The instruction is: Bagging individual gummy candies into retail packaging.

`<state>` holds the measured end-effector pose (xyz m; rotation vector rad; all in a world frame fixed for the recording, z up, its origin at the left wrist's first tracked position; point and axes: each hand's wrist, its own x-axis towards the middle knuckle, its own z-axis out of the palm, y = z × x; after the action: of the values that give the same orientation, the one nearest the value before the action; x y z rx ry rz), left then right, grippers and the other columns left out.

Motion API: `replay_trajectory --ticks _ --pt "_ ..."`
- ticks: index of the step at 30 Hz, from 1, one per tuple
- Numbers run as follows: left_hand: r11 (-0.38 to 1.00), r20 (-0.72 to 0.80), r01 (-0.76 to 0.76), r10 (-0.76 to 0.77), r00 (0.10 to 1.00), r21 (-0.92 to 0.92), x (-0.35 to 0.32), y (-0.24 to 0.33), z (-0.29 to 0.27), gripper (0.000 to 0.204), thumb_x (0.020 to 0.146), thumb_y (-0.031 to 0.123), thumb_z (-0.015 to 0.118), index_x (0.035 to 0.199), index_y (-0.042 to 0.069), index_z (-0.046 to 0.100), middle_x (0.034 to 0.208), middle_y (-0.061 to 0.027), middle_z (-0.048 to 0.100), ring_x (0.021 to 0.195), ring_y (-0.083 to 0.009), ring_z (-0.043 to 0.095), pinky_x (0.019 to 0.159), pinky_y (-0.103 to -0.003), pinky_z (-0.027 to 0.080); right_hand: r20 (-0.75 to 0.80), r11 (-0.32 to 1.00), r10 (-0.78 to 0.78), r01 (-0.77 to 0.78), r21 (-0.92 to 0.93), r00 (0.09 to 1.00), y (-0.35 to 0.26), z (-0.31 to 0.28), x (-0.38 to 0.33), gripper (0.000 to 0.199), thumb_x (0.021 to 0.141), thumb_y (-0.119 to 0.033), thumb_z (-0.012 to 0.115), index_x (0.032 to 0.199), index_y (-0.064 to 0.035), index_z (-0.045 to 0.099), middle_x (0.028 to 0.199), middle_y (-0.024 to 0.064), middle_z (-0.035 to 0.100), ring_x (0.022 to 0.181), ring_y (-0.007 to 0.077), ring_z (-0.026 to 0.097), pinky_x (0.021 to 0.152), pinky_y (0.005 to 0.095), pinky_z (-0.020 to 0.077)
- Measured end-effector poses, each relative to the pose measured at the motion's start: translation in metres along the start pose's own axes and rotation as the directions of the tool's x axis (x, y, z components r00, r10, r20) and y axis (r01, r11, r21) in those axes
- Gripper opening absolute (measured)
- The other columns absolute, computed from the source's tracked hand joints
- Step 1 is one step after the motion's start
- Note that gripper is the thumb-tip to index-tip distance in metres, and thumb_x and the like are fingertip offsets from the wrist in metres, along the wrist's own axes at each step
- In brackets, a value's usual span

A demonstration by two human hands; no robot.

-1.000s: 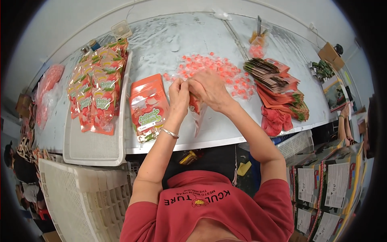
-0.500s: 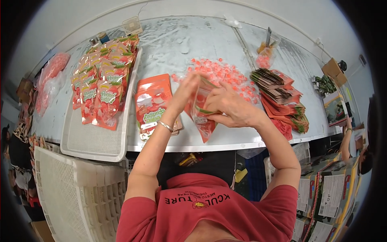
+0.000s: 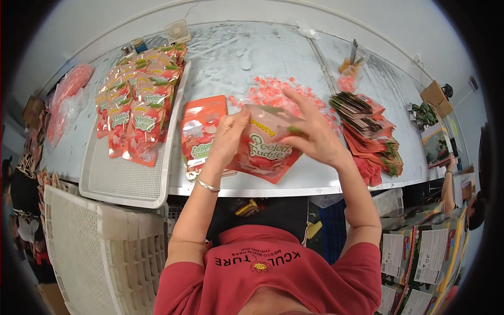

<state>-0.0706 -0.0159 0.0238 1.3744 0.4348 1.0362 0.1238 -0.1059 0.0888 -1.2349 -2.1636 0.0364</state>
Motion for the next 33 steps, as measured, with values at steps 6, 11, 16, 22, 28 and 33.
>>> replay_trajectory --ticks 6,11,16,22,28,33 --pt "0.983 0.023 0.097 -0.095 0.995 -0.154 -0.018 0.016 -0.006 0.023 0.089 0.020 0.058 0.097 -0.001 0.063 0.085 -0.0053 0.067 0.072 -0.0079 0.062 0.063 -0.022 0.050 -0.074 0.998 0.065 -0.063 0.027 0.995 -0.001 0.029 0.007 0.017 0.077 -0.011 0.067 0.091 -0.0021 0.064 0.078 0.0098 0.063 0.070 0.0221 0.061 0.063 0.0309 0.0467" --pt "0.995 -0.057 0.018 -0.013 0.998 0.096 -0.022 0.025 -0.010 0.018 0.079 0.001 0.066 0.097 -0.001 0.065 0.082 -0.0028 0.067 0.073 -0.0062 0.061 0.062 -0.021 0.049 0.024 0.849 0.318 -0.296 0.438 0.948 -0.007 0.027 0.017 0.016 0.078 -0.009 0.066 0.092 -0.0025 0.064 0.073 0.0082 0.061 0.067 0.0188 0.060 0.059 0.0299 0.0451" --pt "0.996 -0.052 0.081 -0.083 0.995 -0.025 -0.021 0.025 -0.007 0.015 0.084 0.005 0.063 0.098 -0.001 0.064 0.083 -0.0045 0.068 0.074 -0.0064 0.060 0.061 -0.020 0.047 0.192 0.935 0.182 -0.230 0.270 0.964 0.008 0.033 0.014 0.014 0.079 -0.016 0.066 0.088 -0.0050 0.067 0.070 0.0110 0.060 0.065 0.0237 0.059 0.059 0.0344 0.0448" --pt "0.976 -0.042 0.027 -0.018 0.999 0.217 -0.029 0.017 -0.005 0.017 0.086 0.011 0.062 0.099 0.000 0.064 0.078 -0.0015 0.066 0.063 -0.0033 0.055 0.054 -0.019 0.042 0.239 0.947 0.272 -0.303 0.103 0.932 -0.001 0.026 0.015 0.017 0.079 -0.023 0.063 0.084 -0.0064 0.068 0.068 0.0117 0.060 0.065 0.0267 0.059 0.057 0.0375 0.0433" --pt "0.981 -0.069 0.022 -0.009 0.998 0.192 -0.028 0.007 -0.002 0.016 0.086 0.011 0.062 0.097 0.000 0.063 0.073 0.0040 0.060 0.058 -0.0010 0.044 0.053 -0.018 0.037 0.189 0.988 0.130 -0.143 0.056 0.973 0.000 0.031 0.026 0.022 0.078 -0.026 0.065 0.080 -0.0042 0.066 0.068 0.0113 0.060 0.058 0.0260 0.056 0.054 0.0357 0.0415" --pt "0.976 -0.108 0.012 0.012 0.994 0.217 -0.031 0.010 -0.013 0.017 0.086 0.012 0.062 0.098 -0.001 0.063 0.079 0.0003 0.064 0.068 -0.0029 0.054 0.059 -0.019 0.043 0.262 0.960 0.169 -0.218 0.173 0.950 0.000 0.022 0.028 0.020 0.077 -0.022 0.065 0.078 -0.0020 0.064 0.063 0.0122 0.057 0.054 0.0249 0.053 0.051 0.0358 0.0390"
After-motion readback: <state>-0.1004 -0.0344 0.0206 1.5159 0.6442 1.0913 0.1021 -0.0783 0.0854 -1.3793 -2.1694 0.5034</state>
